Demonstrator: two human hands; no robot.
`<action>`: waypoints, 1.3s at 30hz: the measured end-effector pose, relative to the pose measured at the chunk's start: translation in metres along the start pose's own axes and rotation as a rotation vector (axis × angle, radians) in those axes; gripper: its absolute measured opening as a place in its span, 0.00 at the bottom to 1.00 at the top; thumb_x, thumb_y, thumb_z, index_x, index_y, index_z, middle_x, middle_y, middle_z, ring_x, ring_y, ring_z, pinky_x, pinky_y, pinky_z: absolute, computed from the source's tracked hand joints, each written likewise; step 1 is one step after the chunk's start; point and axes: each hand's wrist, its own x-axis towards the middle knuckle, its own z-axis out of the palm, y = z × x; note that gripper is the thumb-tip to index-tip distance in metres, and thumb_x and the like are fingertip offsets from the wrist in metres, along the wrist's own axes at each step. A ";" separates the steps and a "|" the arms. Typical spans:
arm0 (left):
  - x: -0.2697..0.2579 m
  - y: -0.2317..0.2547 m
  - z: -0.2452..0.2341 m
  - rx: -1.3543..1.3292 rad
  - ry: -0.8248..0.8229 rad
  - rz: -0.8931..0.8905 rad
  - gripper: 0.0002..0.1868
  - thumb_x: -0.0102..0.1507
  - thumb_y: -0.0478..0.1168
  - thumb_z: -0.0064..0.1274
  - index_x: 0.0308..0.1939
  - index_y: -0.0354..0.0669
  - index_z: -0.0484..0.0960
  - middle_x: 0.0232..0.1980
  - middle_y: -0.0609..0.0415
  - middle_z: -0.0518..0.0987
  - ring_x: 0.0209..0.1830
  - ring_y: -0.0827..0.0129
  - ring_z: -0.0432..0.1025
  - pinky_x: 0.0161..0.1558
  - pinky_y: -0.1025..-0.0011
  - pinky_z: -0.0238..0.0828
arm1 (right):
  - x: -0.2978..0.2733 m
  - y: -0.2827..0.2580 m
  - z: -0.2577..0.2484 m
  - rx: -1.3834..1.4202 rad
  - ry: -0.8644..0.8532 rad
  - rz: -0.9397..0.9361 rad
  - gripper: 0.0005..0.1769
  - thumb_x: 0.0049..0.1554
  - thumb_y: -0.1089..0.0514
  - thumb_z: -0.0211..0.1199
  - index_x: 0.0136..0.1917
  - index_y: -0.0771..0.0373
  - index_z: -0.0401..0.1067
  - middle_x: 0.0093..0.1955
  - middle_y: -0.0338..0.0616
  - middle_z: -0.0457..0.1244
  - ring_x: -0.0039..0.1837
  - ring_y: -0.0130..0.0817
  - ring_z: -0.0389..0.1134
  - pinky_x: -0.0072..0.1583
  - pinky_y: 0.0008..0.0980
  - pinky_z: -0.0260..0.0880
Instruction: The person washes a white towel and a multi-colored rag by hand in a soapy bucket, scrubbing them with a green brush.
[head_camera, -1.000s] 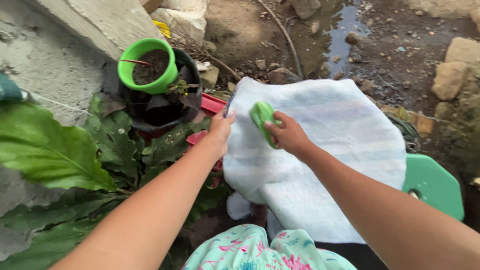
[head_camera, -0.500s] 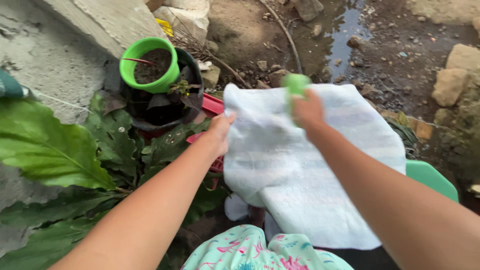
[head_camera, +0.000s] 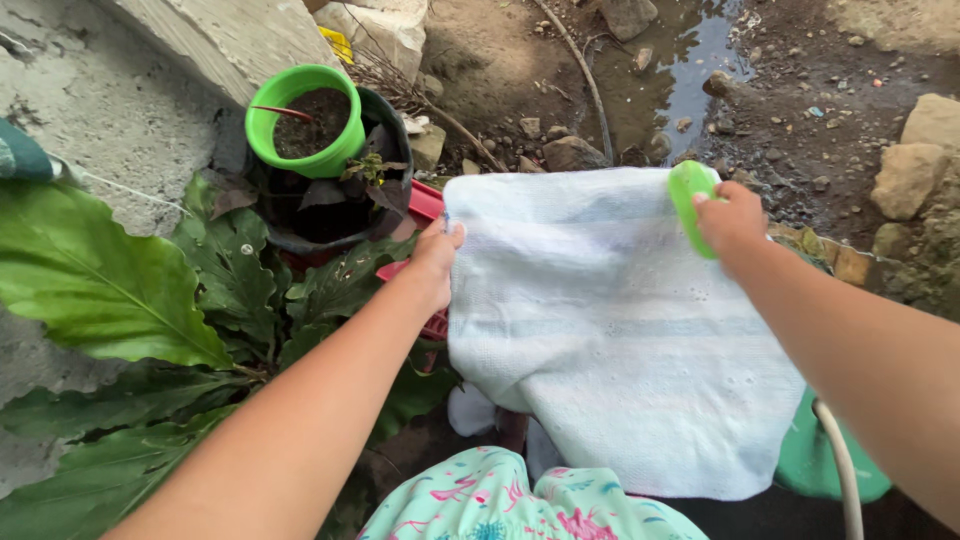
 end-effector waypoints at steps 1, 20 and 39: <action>-0.002 0.001 0.001 0.010 0.004 -0.004 0.18 0.70 0.38 0.41 0.64 0.47 0.74 0.57 0.49 0.80 0.53 0.57 0.76 0.54 0.51 0.75 | -0.001 0.003 0.002 0.077 0.050 0.024 0.25 0.65 0.54 0.59 0.75 0.57 0.67 0.65 0.53 0.66 0.57 0.38 0.70 0.57 0.39 0.71; -0.002 0.003 -0.012 0.025 -0.008 -0.042 0.18 0.72 0.41 0.37 0.64 0.48 0.72 0.62 0.47 0.79 0.58 0.52 0.76 0.56 0.45 0.75 | -0.076 0.080 0.008 -0.151 0.064 -0.123 0.22 0.65 0.52 0.60 0.70 0.59 0.70 0.57 0.56 0.68 0.52 0.43 0.67 0.52 0.41 0.66; -0.078 -0.114 -0.054 0.387 0.060 -0.282 0.29 0.58 0.52 0.64 0.60 0.45 0.80 0.57 0.51 0.84 0.57 0.61 0.77 0.58 0.59 0.71 | -0.122 0.104 0.045 -0.215 0.028 0.050 0.32 0.65 0.34 0.53 0.62 0.64 0.73 0.53 0.59 0.69 0.56 0.54 0.71 0.60 0.51 0.67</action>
